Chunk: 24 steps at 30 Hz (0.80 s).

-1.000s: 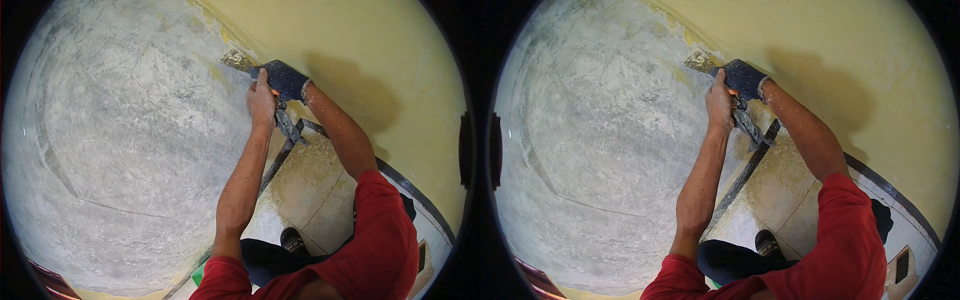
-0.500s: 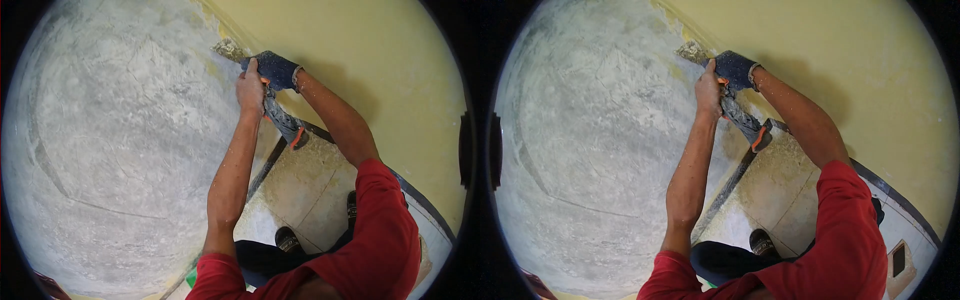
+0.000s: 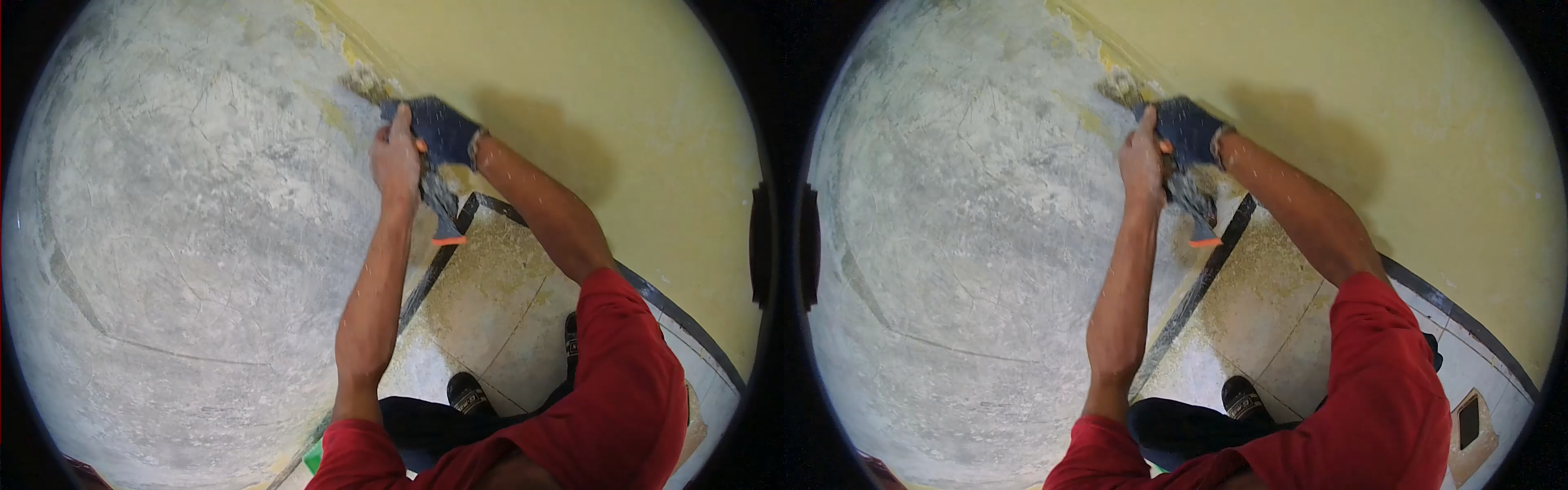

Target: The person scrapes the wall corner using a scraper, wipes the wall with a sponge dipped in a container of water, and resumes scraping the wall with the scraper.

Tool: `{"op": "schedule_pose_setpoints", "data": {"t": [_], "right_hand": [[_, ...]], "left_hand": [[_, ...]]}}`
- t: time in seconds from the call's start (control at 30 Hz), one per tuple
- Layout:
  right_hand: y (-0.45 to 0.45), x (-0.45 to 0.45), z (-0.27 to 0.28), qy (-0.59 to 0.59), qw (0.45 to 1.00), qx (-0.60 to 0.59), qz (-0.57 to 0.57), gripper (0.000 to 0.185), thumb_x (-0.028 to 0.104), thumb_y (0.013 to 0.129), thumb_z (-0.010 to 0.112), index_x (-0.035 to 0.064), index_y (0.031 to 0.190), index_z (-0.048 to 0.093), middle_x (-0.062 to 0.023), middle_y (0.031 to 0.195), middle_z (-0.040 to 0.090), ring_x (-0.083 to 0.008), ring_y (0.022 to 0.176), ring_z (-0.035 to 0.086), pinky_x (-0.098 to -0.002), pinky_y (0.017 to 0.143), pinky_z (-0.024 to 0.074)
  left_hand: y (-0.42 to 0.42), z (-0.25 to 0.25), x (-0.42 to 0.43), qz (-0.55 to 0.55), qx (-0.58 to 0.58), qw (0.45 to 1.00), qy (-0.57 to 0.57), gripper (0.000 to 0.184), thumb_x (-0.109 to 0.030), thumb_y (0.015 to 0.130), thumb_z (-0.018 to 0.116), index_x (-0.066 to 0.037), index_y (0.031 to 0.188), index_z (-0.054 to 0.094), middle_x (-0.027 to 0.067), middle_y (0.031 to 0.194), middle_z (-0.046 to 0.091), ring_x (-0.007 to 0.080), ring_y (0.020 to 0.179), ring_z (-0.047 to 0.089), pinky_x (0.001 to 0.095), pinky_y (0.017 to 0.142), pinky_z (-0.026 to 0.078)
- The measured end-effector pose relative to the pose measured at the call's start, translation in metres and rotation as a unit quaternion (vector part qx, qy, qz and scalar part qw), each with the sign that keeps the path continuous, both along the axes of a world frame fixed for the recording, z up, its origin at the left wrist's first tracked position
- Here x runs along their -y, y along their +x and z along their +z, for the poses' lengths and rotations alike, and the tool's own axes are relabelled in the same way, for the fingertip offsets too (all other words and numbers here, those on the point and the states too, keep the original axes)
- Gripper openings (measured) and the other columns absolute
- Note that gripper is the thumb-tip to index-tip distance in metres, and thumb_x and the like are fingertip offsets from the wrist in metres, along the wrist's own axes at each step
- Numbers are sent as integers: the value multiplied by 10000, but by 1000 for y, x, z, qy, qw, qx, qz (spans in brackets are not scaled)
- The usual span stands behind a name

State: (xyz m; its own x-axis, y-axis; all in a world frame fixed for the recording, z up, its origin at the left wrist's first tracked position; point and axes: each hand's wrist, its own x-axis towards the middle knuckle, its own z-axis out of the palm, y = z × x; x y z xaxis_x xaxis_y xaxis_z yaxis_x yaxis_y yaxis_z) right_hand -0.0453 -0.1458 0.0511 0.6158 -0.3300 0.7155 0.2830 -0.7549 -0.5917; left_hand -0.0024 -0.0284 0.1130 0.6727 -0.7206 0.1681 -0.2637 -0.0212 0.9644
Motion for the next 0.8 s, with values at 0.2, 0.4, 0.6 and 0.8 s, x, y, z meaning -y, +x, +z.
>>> {"op": "schedule_pose_setpoints", "data": {"t": [0.2,0.4,0.6,0.8], "right_hand": [[14,1,11,-191,968,98,-127,214,194,661,645,48,783,548,-180,729,574,-384,725,565,-431,603,429],[18,-25,12,-128,980,119,-98,248,185,659,655,46,833,544,-182,747,579,-395,742,566,-441,615,435],[24,9,31,-160,980,77,-86,290,160,615,680,63,858,555,-166,813,594,-375,811,572,-429,671,444],[16,30,-15,-207,949,193,-142,211,197,605,656,80,768,589,-114,765,603,-340,775,588,-405,680,446]], "left_hand": [[23,17,14,4,-13,999,33,417,-397,799,613,16,761,572,56,602,516,133,503,431,292,498,351],[16,34,-15,-4,58,995,78,400,-408,806,603,-16,728,575,32,589,498,117,470,402,275,447,316],[31,45,15,-28,82,994,66,376,-409,845,568,-70,684,579,35,624,548,125,483,462,276,459,358],[36,-47,39,-19,53,998,-8,543,-571,838,501,-61,662,565,47,608,540,124,526,512,271,493,408]]}}
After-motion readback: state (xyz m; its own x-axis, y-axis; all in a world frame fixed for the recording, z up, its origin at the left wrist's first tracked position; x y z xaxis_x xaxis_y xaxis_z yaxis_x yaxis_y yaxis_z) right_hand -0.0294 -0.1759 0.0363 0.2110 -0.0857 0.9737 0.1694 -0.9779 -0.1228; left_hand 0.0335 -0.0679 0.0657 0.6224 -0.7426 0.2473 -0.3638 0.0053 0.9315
